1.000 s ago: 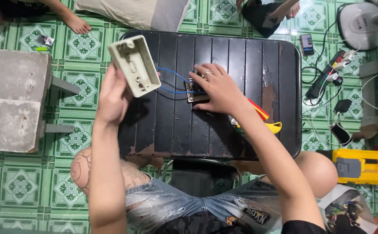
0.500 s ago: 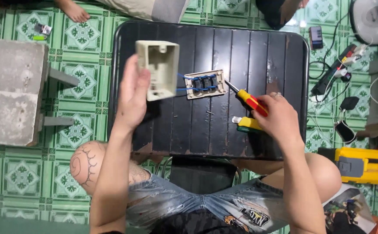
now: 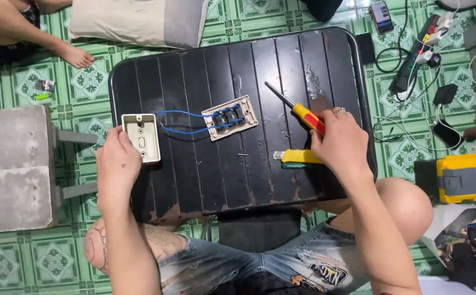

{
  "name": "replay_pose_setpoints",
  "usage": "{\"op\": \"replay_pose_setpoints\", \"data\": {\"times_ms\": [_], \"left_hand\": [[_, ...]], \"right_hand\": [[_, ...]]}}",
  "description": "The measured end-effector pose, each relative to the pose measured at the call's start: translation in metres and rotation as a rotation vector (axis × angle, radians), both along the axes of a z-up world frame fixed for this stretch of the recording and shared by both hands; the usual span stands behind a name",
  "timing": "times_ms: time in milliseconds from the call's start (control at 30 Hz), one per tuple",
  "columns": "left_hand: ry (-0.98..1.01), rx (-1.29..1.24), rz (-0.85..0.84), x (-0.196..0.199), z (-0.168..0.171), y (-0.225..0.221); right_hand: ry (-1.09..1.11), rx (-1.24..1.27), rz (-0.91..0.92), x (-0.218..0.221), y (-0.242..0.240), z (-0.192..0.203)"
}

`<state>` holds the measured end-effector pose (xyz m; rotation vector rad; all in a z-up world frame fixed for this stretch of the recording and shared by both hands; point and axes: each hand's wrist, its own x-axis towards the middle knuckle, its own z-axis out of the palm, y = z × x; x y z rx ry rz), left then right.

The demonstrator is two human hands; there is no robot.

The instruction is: Unscrewing and disassembling an electrical outlet plate to access internal components.

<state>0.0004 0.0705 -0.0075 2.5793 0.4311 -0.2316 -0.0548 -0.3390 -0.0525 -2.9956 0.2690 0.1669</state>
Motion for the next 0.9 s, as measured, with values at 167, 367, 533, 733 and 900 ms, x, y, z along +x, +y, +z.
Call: {"op": "replay_pose_setpoints", "data": {"times_ms": [167,367,533,733,900], "left_hand": [[-0.046,0.030,-0.091,0.005,-0.026,-0.002],[-0.146,0.141,-0.140,0.003,-0.030,-0.010],[-0.145,0.187,-0.149,0.001,-0.031,-0.004],[-0.682,0.350,-0.242,0.005,-0.023,-0.048],[-0.962,0.128,-0.790,0.012,-0.071,-0.103]], "right_hand": [[-0.008,0.088,-0.026,0.001,0.008,0.010],[-0.129,0.376,-0.077,-0.001,0.016,0.023],[-0.359,0.615,-0.055,0.000,0.023,0.033],[-0.628,0.762,-0.018,-0.002,0.009,0.012],[-0.810,0.940,0.081,0.000,0.008,0.011]]}}
